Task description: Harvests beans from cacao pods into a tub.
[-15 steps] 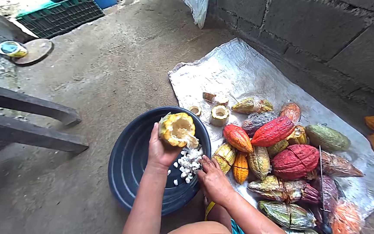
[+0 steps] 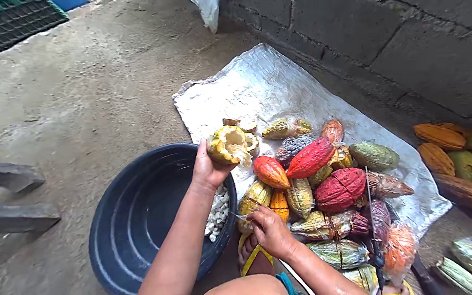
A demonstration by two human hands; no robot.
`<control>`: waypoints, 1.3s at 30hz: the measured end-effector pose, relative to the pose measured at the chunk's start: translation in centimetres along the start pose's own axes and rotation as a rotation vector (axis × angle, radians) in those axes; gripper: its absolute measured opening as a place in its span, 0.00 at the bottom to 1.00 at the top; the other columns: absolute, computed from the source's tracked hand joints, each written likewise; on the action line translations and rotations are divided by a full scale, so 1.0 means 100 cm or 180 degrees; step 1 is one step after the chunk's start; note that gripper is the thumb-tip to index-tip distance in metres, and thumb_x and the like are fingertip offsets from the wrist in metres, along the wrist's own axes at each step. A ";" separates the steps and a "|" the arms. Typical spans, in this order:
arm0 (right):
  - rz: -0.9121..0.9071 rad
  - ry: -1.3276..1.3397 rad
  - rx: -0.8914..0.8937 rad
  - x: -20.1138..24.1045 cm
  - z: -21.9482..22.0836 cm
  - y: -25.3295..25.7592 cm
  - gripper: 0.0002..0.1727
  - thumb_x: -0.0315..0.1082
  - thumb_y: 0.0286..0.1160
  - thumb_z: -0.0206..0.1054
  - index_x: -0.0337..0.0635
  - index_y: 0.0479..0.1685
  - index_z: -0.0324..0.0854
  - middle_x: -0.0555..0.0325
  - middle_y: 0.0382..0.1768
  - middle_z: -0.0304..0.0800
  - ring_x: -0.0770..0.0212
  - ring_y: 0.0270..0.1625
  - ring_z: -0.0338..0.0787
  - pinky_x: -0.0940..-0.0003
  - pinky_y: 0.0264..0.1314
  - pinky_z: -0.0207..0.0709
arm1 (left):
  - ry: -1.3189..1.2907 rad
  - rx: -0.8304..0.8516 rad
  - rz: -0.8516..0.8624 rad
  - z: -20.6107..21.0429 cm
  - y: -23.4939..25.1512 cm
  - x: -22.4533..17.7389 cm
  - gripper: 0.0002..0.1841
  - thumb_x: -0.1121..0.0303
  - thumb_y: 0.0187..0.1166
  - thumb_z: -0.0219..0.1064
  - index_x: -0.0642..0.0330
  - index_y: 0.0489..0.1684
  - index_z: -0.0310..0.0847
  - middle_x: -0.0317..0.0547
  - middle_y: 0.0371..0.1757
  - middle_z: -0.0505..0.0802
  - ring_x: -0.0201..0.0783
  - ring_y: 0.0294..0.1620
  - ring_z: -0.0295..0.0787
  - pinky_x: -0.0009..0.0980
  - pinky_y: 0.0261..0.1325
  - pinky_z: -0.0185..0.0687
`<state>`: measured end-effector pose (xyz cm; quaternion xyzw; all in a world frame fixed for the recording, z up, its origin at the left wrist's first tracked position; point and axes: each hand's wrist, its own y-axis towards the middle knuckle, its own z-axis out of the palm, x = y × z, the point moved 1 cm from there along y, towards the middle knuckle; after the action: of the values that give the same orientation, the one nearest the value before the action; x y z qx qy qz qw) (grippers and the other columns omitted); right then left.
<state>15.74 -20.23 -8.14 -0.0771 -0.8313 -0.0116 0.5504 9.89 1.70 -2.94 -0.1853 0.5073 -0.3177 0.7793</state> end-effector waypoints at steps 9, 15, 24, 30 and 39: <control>-0.0099 -0.0120 -0.0581 -0.009 -0.048 -0.026 0.14 0.22 0.75 0.61 0.31 0.51 0.91 0.40 0.54 0.93 0.46 0.61 0.92 0.53 0.68 0.83 | 0.1601 -0.0187 0.0391 0.024 0.057 0.033 0.37 0.64 0.86 0.61 0.40 0.93 0.43 0.61 0.84 0.68 0.61 0.73 0.77 0.60 0.63 0.80; 0.0167 -0.0693 -0.1171 -0.034 -0.095 -0.069 0.12 0.24 0.75 0.64 0.33 0.47 0.92 0.45 0.52 0.95 0.53 0.58 0.94 0.59 0.66 0.86 | 0.3234 0.0206 0.1465 0.019 0.031 0.053 0.30 0.70 0.83 0.63 0.64 0.85 0.64 0.71 0.82 0.72 0.64 0.75 0.76 0.62 0.72 0.73; 0.2000 -0.0570 -0.1872 -0.042 -0.139 -0.092 0.17 0.24 0.78 0.63 0.29 0.63 0.83 0.37 0.60 0.87 0.48 0.60 0.88 0.54 0.66 0.79 | 0.4503 0.2869 0.2258 0.055 -0.047 0.155 0.21 0.66 0.86 0.59 0.67 0.73 0.79 0.62 0.64 0.90 0.55 0.63 0.90 0.50 0.70 0.82; 0.2327 -0.0521 -0.2147 -0.045 -0.156 -0.101 0.23 0.25 0.77 0.66 0.30 0.72 0.76 0.39 0.58 0.85 0.49 0.54 0.87 0.53 0.61 0.79 | 0.5362 0.3328 0.1850 0.095 -0.060 0.223 0.50 0.45 0.71 0.75 0.48 0.95 0.51 0.68 0.92 0.56 0.69 0.90 0.55 0.62 0.80 0.65; 0.2705 0.0934 -0.2458 -0.066 -0.163 -0.101 0.32 0.36 0.91 0.56 0.27 0.87 0.55 0.22 0.69 0.76 0.35 0.63 0.85 0.41 0.64 0.79 | 0.5825 0.2686 0.1144 0.137 -0.062 0.243 0.61 0.49 0.60 0.84 0.27 0.96 0.38 0.76 0.91 0.52 0.82 0.85 0.55 0.72 0.65 0.75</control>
<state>31.72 -32.68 -7.14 -0.5955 -0.5784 -0.1024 0.5480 27.36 -19.91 -9.81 0.4966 0.7749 -0.3685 0.1312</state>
